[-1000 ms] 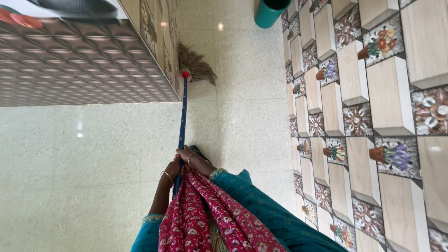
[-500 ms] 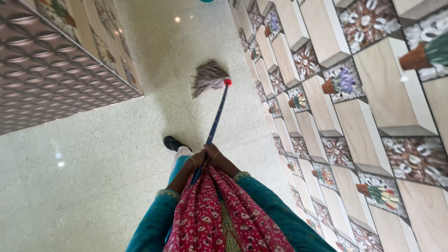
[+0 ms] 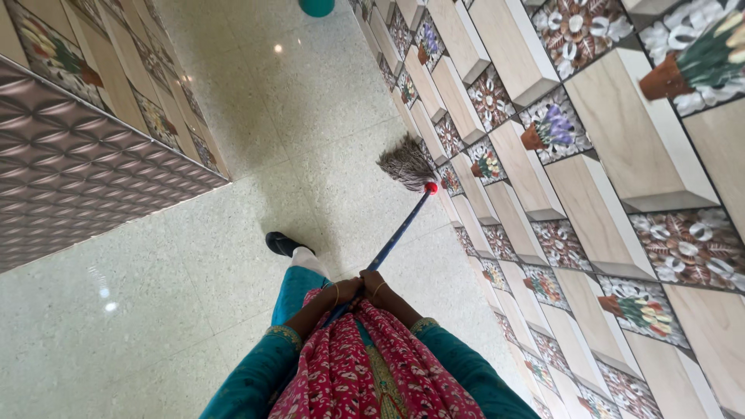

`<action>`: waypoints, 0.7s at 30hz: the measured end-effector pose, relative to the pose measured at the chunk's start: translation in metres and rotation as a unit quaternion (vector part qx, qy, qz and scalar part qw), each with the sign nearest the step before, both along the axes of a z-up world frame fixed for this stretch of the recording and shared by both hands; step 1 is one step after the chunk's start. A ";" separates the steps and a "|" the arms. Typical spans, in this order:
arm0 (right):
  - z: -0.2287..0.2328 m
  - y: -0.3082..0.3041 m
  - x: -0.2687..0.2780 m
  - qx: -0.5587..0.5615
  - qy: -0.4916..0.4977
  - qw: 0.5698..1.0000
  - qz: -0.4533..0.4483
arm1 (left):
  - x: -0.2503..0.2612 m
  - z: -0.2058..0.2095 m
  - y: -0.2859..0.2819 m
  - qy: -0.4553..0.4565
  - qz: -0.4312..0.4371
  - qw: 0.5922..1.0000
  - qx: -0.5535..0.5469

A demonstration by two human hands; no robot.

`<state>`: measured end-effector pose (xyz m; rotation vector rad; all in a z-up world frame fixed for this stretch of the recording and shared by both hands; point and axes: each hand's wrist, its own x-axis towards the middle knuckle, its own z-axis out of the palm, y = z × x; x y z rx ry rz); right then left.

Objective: The person mopped the floor of a hallway using a mop.

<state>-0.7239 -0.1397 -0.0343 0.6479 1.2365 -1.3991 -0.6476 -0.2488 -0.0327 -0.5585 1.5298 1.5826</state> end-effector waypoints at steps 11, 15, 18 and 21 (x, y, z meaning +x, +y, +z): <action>-0.018 -0.168 -0.018 0.043 0.066 0.990 0.115 | -0.014 0.010 -0.168 0.079 -0.029 0.995 -0.052; 0.006 -0.252 -0.019 0.053 0.044 0.988 0.139 | 0.002 0.015 -0.228 0.015 0.095 0.995 -0.038; 0.004 -0.313 -0.013 0.030 0.067 0.981 0.178 | 0.022 0.019 -0.267 -0.067 0.275 0.959 -0.010; -0.005 -0.372 -0.001 -0.036 0.068 0.972 0.223 | 0.040 0.019 -0.300 -0.055 0.418 0.906 0.031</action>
